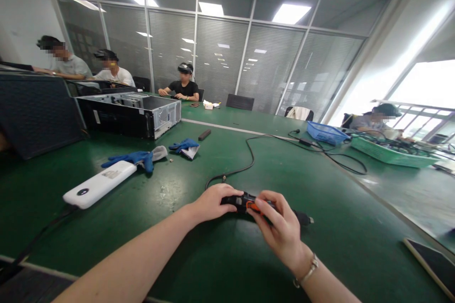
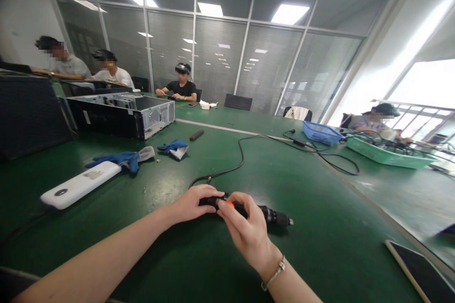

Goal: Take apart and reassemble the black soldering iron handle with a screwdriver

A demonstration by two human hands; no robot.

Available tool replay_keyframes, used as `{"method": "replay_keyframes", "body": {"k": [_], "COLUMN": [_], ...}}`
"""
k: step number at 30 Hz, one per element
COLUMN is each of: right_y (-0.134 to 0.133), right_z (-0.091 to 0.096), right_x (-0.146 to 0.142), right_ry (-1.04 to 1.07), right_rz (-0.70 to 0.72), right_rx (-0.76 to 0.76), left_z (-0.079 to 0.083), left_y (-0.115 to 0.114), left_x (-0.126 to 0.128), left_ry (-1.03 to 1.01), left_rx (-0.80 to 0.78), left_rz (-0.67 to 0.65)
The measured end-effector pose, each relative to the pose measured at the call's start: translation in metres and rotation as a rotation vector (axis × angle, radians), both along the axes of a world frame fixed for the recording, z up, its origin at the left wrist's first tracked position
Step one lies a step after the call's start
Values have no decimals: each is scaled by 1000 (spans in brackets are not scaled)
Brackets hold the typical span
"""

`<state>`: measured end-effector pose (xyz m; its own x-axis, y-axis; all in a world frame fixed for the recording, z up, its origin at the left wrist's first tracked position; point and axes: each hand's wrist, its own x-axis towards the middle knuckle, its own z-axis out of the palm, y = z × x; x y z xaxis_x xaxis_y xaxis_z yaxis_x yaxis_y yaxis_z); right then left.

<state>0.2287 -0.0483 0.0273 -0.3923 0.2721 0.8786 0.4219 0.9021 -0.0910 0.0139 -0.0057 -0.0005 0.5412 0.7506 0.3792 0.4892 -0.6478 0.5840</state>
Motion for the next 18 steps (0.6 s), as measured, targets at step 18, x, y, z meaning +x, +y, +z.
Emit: {"method": "replay_keyframes", "body": {"k": [18], "right_y": [1], "right_z": [-3], "right_x": [2], "right_ry": [6], "right_rz": [79], "right_rx": [-85], "left_z": [1], "left_y": [-1], "left_x": [0], "left_ry": [8], "left_rx": [5], "left_rz": [-7]}}
